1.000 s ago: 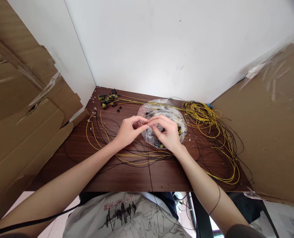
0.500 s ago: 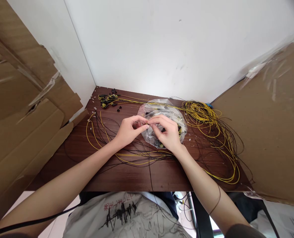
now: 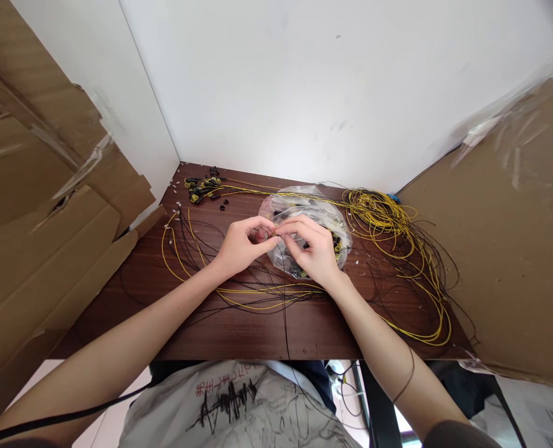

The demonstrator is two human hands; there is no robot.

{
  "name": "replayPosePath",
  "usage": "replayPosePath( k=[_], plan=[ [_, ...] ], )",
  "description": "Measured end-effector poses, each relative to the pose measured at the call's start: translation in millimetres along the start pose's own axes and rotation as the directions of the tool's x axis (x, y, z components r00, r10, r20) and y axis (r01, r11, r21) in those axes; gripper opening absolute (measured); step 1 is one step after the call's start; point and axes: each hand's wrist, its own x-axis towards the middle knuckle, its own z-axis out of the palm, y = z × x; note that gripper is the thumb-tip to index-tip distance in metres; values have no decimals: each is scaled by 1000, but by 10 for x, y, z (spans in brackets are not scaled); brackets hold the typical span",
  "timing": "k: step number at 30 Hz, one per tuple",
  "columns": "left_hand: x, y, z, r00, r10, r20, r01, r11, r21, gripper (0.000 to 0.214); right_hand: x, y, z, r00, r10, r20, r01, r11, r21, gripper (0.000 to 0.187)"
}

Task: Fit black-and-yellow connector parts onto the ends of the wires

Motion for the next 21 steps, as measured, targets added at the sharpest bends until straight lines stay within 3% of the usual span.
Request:
replayPosePath(
  k=[4, 8, 11, 14, 16, 21],
  plan=[
    [2, 35, -5, 1000, -3, 0, 3, 1000, 11, 15, -10, 4, -1, 999, 39, -3, -39, 999, 19, 16],
    [3, 54, -8, 1000, 7, 5, -8, 1000, 4, 13, -17, 39, 14, 982, 186, 2, -184, 968, 172, 10],
    [10, 50, -15, 999, 49, 10, -49, 999, -9, 11, -8, 63, 26, 926, 369, 77, -367, 839, 401, 11],
    [18, 45, -24, 996, 84, 6, -84, 996, -29, 10, 13, 62, 22, 850, 495, 179, -510, 692, 511, 20],
    [20, 44, -29, 996, 88, 4, -88, 995, -42, 10, 23, 54, 15, 826, 528, 198, -543, 650, 532, 23],
    [17, 47, -27, 994, 105, -13, -106, 993, -48, 10, 32, 43, 15, 817, 536, 212, -542, 588, 601, 25]
  ],
)
